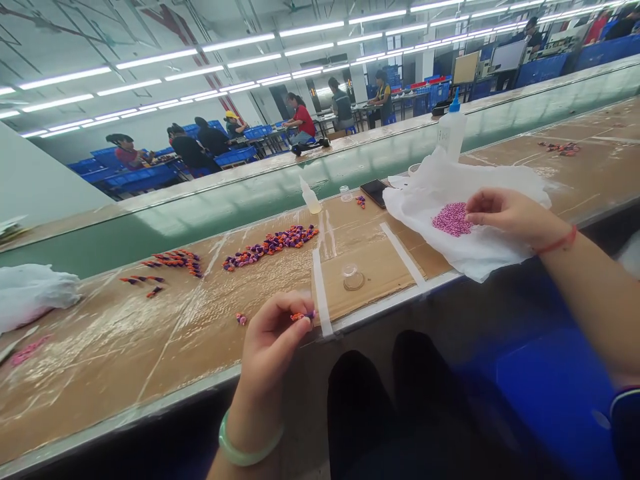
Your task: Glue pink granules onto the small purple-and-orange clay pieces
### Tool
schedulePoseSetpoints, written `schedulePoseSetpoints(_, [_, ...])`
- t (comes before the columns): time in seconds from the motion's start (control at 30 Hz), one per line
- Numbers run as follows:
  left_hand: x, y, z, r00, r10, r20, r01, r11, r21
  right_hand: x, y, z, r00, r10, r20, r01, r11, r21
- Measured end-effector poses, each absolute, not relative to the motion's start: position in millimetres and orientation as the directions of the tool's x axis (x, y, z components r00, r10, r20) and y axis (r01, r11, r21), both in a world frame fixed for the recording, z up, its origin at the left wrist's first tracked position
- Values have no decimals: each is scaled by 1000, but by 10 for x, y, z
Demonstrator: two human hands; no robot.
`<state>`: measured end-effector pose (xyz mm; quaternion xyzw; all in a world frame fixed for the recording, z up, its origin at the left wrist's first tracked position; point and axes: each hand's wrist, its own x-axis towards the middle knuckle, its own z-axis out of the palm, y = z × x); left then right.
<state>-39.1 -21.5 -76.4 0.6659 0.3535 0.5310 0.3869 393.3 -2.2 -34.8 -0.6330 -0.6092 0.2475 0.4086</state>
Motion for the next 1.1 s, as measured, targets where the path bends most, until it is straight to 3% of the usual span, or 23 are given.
schedulePoseSetpoints(0.2, [-431,-197,-800,238,870,433,32,-453,891,3916,-8,-342,190,961,199,588,51,-807])
schedulePoseSetpoints(0.33, [-431,-192,-791,250,859,446,13,-464,886,3844,-97,-330,206,944,258,436,148,-888])
schedulePoseSetpoints(0.53, [-409,-188,-784,224,848,480,-8,-491,871,3383,-486,-244,164,901,400,400,310,-862])
schedulePoseSetpoints(0.7, [-162,-364,-750,314,820,479,-21,-498,867,2859,-785,-233,77,836,543,426,465,-777])
schedulePoseSetpoints(0.9, [348,-548,-561,479,765,430,-198,-383,902,2457,-931,-283,-88,684,724,532,647,-546])
schedulePoseSetpoints(1.1, [425,-665,-494,445,771,456,-229,-394,890,2307,-942,-299,-242,542,805,427,804,-413])
